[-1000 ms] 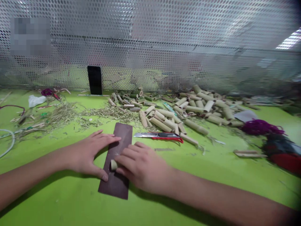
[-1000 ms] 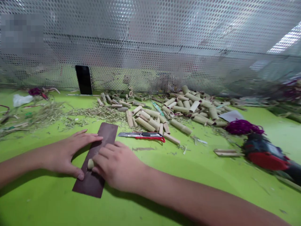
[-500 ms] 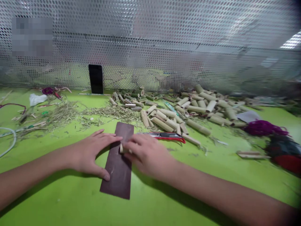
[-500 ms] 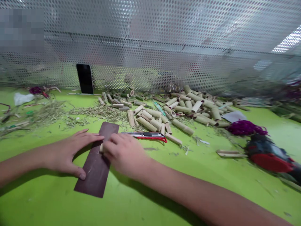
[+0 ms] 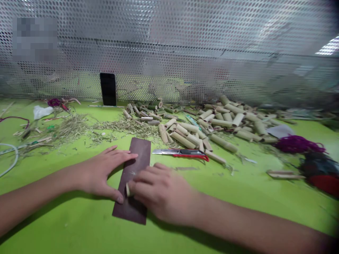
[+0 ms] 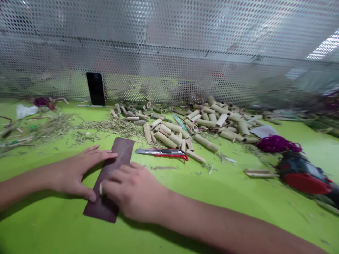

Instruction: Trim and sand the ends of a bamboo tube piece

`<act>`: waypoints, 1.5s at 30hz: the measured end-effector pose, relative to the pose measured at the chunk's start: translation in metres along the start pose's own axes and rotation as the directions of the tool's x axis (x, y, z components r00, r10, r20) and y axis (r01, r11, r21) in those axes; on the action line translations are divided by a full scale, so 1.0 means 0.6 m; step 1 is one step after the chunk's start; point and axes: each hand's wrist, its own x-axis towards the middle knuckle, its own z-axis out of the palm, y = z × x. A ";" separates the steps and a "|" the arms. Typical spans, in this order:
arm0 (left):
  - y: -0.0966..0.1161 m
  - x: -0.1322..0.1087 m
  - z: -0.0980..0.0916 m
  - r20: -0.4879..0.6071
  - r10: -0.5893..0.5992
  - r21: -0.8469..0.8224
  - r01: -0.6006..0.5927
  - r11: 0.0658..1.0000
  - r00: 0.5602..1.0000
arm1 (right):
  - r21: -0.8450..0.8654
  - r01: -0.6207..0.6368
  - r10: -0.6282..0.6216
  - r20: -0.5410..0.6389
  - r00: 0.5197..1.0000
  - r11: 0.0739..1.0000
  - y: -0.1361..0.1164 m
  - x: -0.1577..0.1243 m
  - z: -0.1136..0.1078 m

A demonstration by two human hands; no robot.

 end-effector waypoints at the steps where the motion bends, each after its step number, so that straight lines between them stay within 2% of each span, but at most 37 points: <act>1: 0.000 0.000 -0.001 0.001 -0.004 0.000 0.004 1.000 1.000 | -0.019 -0.049 0.049 -0.016 0.999 0.999 0.008 0.001 0.000; 4: 0.001 -0.001 -0.003 0.008 -0.002 -0.003 0.003 1.000 1.000 | -0.072 -0.211 0.207 -0.056 0.977 0.975 0.022 0.004 0.001; 6: 0.002 -0.001 -0.003 0.005 0.001 0.000 -0.001 1.000 1.000 | -0.032 -0.175 0.173 -0.057 0.983 0.984 0.017 0.003 0.003; 9: 0.001 0.000 -0.003 -0.010 0.023 0.010 -0.022 1.000 1.000 | 0.043 0.002 -0.001 -0.029 1.000 0.999 0.006 0.001 0.006; 10: 0.001 0.000 -0.003 -0.015 0.029 0.012 -0.028 1.000 0.999 | 0.052 0.022 -0.020 -0.026 0.999 0.998 0.007 0.000 0.007; 15: -0.001 0.000 -0.002 -0.004 0.010 0.012 -0.010 1.000 1.000 | 0.029 -0.176 0.178 -0.081 0.981 0.984 0.026 0.002 0.006; 20: 0.000 0.000 -0.002 -0.011 0.019 0.026 -0.019 0.999 1.000 | 0.125 0.010 -0.005 -0.042 0.999 0.992 0.019 0.001 0.006; 25: 0.001 0.000 -0.002 -0.002 0.012 0.016 -0.012 1.000 1.000 | 0.057 -0.165 0.170 -0.092 0.981 0.985 0.017 0.003 0.005; 30: -0.001 0.000 -0.003 -0.003 0.030 0.012 -0.030 0.999 1.000 | 0.094 0.026 -0.019 -0.084 0.996 0.995 0.000 0.003 0.007; 31: -0.001 0.000 -0.003 -0.006 0.026 0.012 -0.026 1.000 1.000 | 0.081 0.014 -0.007 -0.087 0.996 0.997 0.002 0.004 0.006; 35: 0.001 0.000 -0.003 -0.006 0.015 0.005 -0.015 1.000 1.000 | 0.001 -0.171 0.170 -0.117 0.979 0.985 0.013 0.006 0.003; 37: 0.001 -0.001 -0.003 -0.002 0.016 0.011 -0.016 1.000 1.000 | 0.038 -0.141 0.144 -0.089 0.986 0.989 0.006 0.004 0.002; 41: 0.000 0.000 -0.003 -0.007 0.023 0.022 -0.023 1.000 1.000 | 0.077 0.042 -0.042 -0.005 0.999 0.996 -0.004 0.000 0.003; 42: -0.001 0.000 -0.003 -0.007 0.024 0.019 -0.024 1.000 1.000 | 0.047 0.033 -0.032 -0.013 0.999 0.998 -0.001 0.000 0.003; 45: -0.001 0.002 -0.003 -0.001 0.022 0.007 -0.022 1.000 1.000 | -0.039 -0.110 0.107 -0.085 0.991 0.993 0.013 0.001 0.004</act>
